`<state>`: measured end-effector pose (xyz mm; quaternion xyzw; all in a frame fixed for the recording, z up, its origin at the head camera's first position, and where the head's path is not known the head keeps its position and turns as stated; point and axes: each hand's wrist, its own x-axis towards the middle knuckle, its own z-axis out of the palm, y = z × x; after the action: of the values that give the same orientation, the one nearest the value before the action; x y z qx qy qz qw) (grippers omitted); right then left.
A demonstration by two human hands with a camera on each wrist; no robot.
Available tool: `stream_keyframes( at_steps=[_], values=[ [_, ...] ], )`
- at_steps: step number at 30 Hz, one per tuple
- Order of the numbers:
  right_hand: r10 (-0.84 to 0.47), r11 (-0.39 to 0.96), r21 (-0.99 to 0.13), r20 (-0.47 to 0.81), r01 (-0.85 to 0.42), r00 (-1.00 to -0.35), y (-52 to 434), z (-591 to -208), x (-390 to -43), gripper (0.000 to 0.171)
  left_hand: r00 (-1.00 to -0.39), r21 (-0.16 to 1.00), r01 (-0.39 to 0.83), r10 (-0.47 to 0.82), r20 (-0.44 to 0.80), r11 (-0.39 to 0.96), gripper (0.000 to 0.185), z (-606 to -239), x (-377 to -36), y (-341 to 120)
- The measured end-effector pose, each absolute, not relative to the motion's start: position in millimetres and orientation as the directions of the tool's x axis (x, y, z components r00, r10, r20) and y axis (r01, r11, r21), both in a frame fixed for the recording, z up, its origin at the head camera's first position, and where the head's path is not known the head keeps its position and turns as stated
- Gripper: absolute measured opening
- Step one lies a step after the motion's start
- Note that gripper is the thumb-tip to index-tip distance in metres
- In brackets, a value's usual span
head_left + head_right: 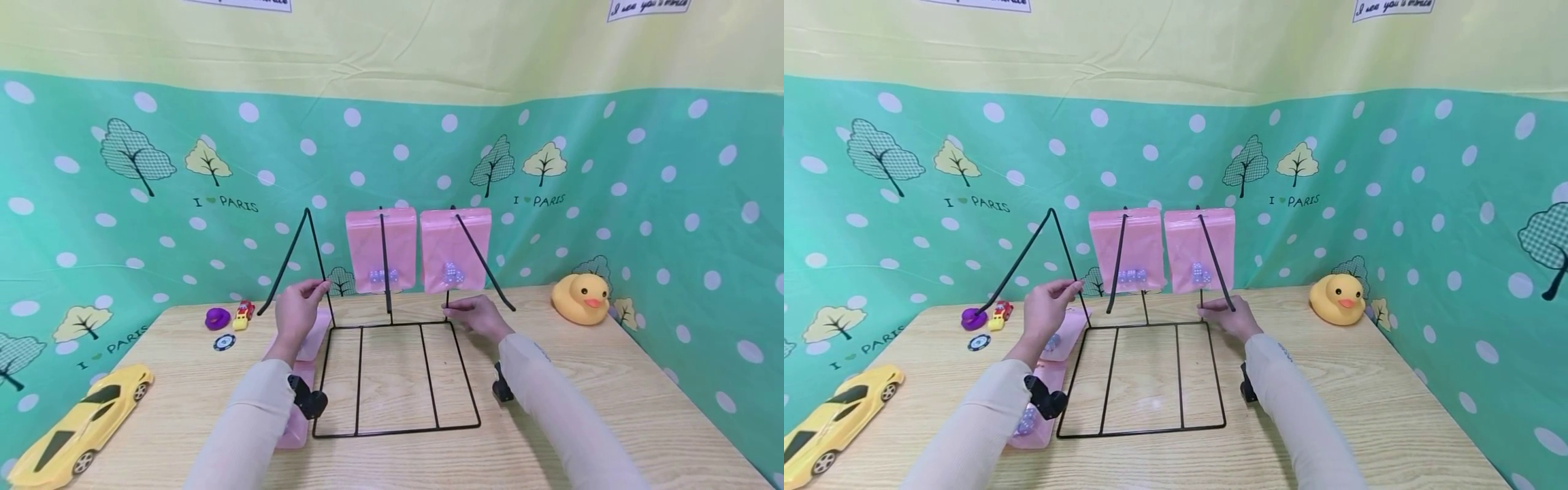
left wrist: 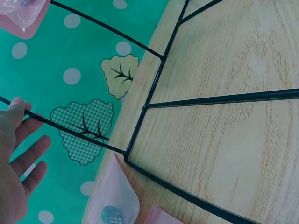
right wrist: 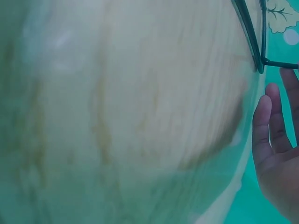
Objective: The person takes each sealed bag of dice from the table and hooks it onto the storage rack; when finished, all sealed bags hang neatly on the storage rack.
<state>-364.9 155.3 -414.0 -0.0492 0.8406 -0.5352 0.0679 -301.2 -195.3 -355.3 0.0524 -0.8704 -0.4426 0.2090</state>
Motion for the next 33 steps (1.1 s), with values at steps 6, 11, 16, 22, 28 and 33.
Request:
stream_keyframes(
  at_steps=[6, 11, 16, 22, 28, 33],
  values=[
    [-0.154, 0.440, -0.897, -0.043, -0.030, -0.987, 154, -415, -365, 0.027, -0.911, 0.800, 0.095, -0.273, 0.310, 0.593, 0.030, -356, -301, -196],
    [-0.151, 0.470, -0.882, -0.040, -0.037, -0.988, 154, -416, -365, 0.024, -0.912, 0.803, 0.101, -0.268, 0.311, 0.588, 0.030, -356, -300, -196],
    [-0.162, 0.471, -0.880, -0.028, -0.053, -0.986, 156, -415, -367, 0.024, -0.935, 0.831, 0.088, -0.243, 0.260, 0.549, 0.038, -353, -299, -195],
    [-0.173, 0.484, -0.873, -0.026, -0.061, -0.985, 156, -415, -368, 0.023, -0.958, 0.831, 0.063, -0.200, 0.205, 0.553, 0.051, -347, -294, -194],
    [-0.183, 0.491, -0.868, -0.014, -0.079, -0.983, 156, -415, -367, 0.023, -0.974, 0.813, 0.050, -0.150, 0.167, 0.581, 0.058, -340, -286, -200],
    [-0.194, 0.499, -0.861, -0.005, -0.094, -0.981, 157, -415, -367, 0.023, -0.986, 0.806, 0.038, -0.111, 0.127, 0.591, 0.058, -337, -277, -213]
  ],
)
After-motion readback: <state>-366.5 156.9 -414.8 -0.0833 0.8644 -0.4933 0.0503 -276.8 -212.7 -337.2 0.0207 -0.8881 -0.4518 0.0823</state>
